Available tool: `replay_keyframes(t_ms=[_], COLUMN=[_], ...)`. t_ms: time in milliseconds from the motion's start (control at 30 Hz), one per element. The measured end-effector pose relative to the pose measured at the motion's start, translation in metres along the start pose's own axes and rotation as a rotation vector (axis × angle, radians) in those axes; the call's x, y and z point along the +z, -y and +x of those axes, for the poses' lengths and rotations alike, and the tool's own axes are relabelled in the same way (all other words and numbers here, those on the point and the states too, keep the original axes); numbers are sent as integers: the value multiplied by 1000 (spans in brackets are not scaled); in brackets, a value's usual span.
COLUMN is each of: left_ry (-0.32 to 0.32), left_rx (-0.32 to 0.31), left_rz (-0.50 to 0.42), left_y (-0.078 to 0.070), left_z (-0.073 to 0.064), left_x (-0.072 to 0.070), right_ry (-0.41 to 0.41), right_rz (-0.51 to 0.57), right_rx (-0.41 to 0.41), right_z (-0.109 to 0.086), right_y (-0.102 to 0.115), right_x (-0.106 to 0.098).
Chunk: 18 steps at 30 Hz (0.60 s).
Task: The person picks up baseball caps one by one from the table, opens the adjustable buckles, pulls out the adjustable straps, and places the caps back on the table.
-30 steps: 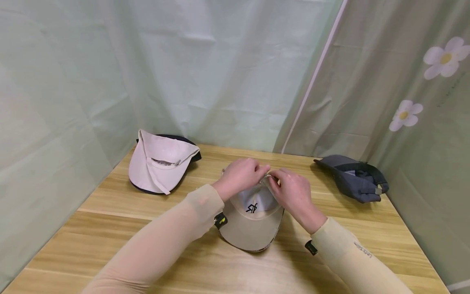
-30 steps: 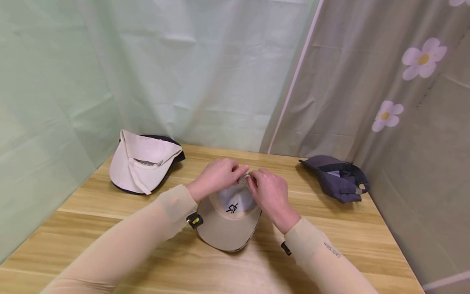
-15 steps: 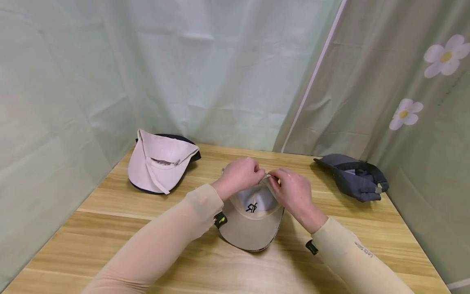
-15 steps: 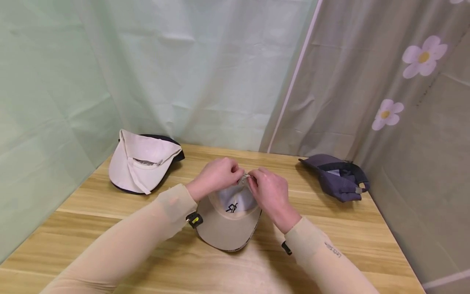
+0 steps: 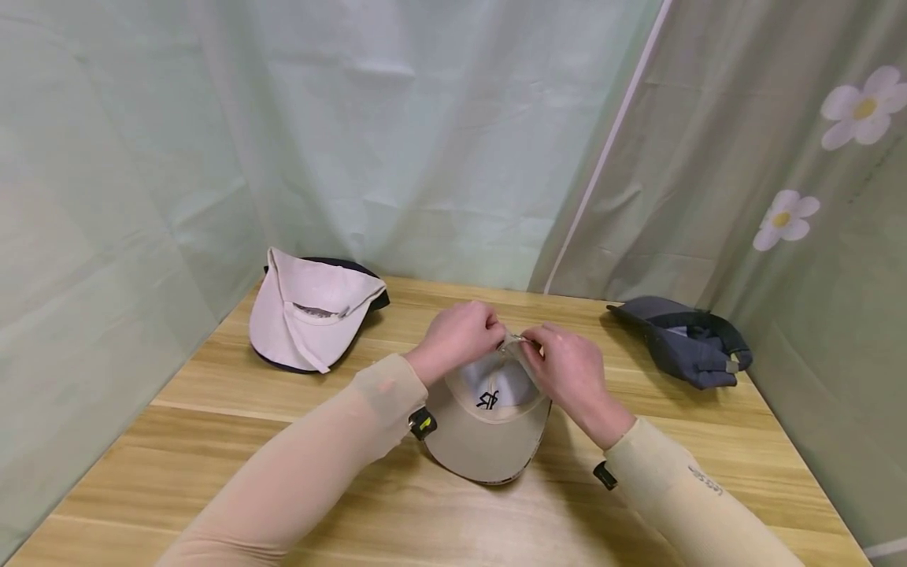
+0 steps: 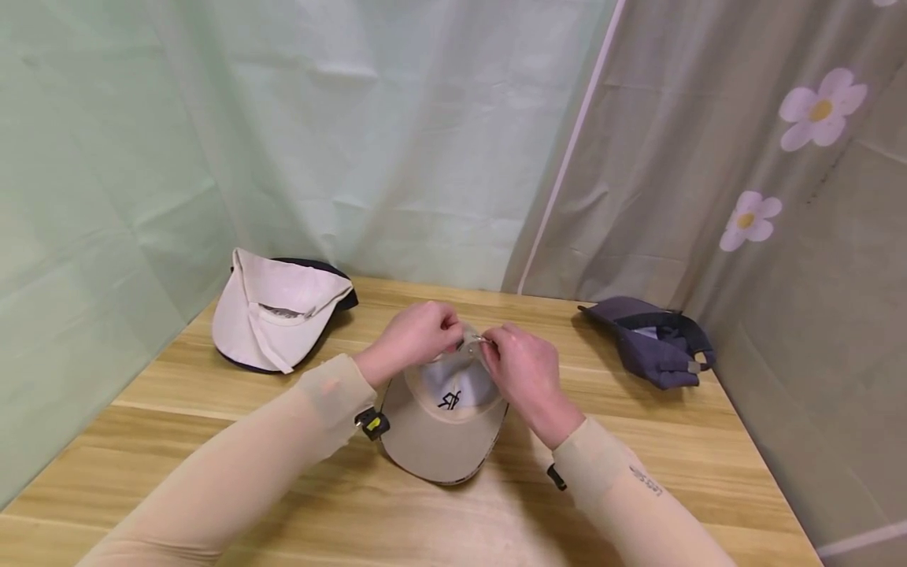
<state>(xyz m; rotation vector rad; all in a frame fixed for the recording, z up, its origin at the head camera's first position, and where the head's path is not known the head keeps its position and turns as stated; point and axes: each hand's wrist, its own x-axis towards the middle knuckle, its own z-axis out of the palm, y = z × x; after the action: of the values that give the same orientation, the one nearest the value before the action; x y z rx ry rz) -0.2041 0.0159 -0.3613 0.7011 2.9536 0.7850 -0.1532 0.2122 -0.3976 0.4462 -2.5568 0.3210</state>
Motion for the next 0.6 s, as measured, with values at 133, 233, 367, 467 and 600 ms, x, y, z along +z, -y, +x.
replay_keyframes(t_ms=[133,233,367,467,600], left_ry=[-8,-14,-18,-25,-41], left_rx=[3,5,9,18,20], left_rz=[5,2,-10,-10,-2], left_y=[-1,-1,-2,-2,-2], left_z=[1,1,1,0,0], left_x=[0,-1,-3,-5,-7], right_ry=[0,10,25,30,34], right_rz=[-5,-8,-15,-15,-13], right_rx=[-2,-4,-5,5,10], right_z=[0,0,1,1,2], right_y=[-1,-1,-2,-2,-2], right_x=[-1,-2,-2,-3,-3])
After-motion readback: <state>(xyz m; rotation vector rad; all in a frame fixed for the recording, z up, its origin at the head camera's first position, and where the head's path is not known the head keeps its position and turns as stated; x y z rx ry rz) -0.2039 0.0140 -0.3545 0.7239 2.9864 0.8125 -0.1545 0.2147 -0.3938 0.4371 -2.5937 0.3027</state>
